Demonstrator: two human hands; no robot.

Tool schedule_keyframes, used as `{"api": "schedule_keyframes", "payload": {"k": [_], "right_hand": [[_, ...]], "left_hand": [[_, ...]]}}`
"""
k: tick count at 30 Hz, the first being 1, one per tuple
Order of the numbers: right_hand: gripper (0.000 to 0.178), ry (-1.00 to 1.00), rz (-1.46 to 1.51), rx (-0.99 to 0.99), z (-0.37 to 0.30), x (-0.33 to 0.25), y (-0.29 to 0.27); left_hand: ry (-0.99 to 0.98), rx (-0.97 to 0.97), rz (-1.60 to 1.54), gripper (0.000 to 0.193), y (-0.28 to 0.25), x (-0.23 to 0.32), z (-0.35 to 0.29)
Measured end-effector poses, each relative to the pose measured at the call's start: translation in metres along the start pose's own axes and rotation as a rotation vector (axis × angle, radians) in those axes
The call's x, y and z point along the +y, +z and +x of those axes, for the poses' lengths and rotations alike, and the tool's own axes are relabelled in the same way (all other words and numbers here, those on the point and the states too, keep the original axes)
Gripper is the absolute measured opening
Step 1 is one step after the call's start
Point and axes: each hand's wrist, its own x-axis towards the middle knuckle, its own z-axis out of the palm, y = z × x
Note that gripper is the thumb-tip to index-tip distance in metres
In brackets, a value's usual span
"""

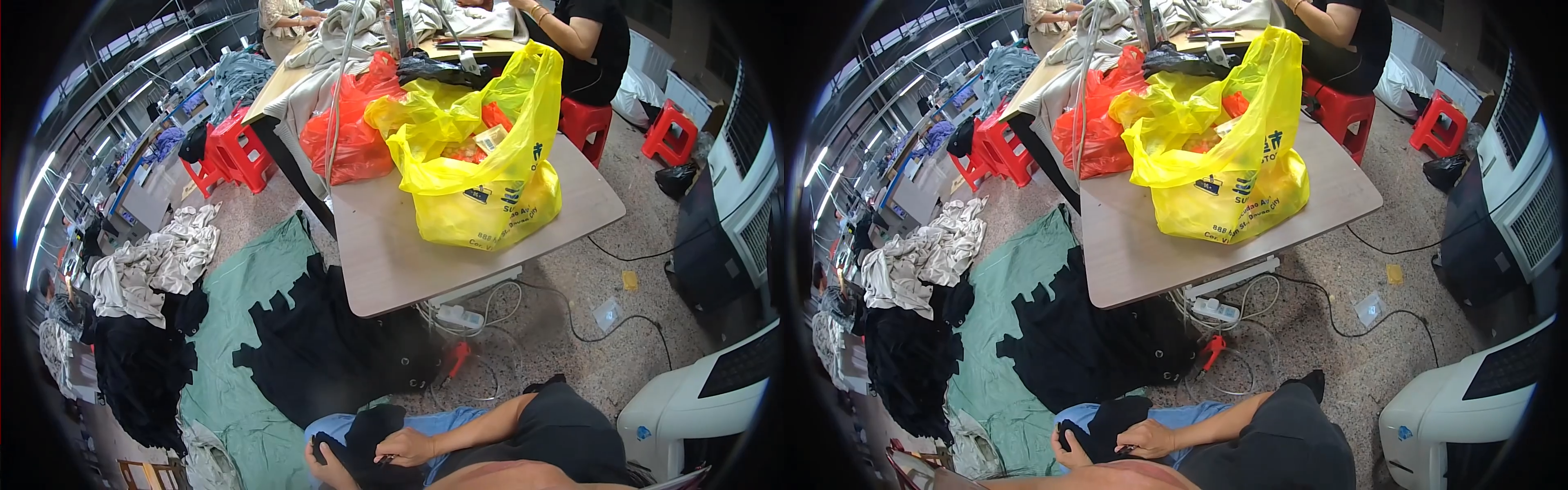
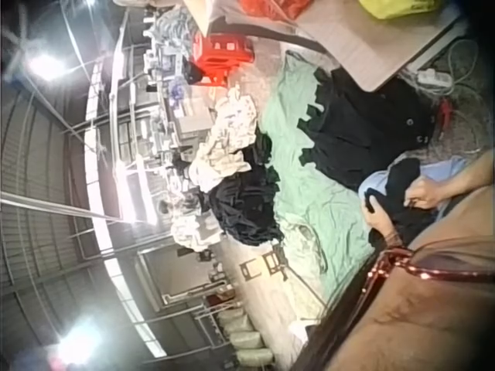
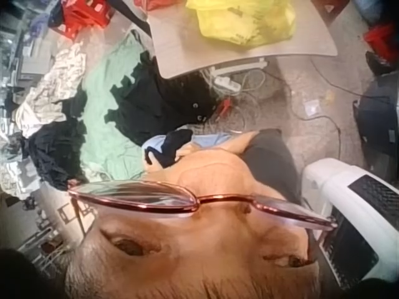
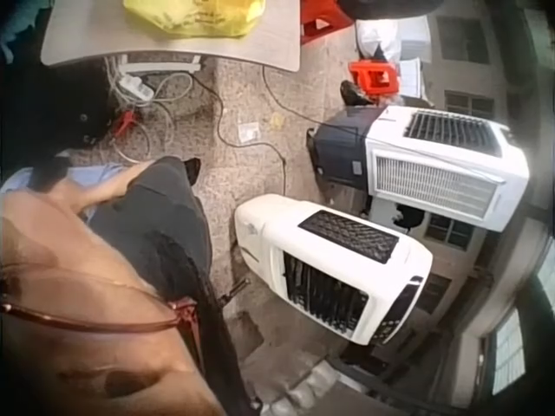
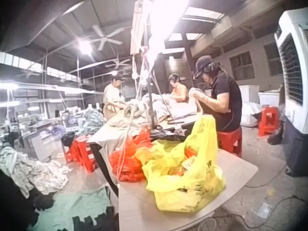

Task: Inspecting and handling black fabric garment pieces with metal eyelets in a factory setting.

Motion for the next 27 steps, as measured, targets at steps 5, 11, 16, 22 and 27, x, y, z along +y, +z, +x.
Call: {"api": "schedule_keyframes", "payload": {"k": [5,11,16,22,27], "right_hand": [[0.012,0.003,-0.001,-0.009,0.0,-0.004,-0.001],[0.012,-0.015,-0.014,0.009,0.001,-0.002,0.0],[0.018,-0.048,-0.013,0.052,0.008,-0.003,-0.004],[0.018,-0.046,-0.054,0.039,0.006,-0.002,-0.005],[0.015,-0.027,-0.031,0.025,0.003,-0.005,0.0]], "left_hand": [[-0.014,0.005,0.006,0.033,-0.001,0.005,-0.003],[-0.002,0.007,-0.017,0.032,-0.003,0.027,-0.006],[-0.002,-0.004,-0.012,0.033,-0.004,0.022,-0.003],[-0.038,0.07,-0.295,0.04,-0.004,0.012,-0.01],[-0.561,-0.057,-0.601,0.019,-0.045,-0.026,-0.024]]}}
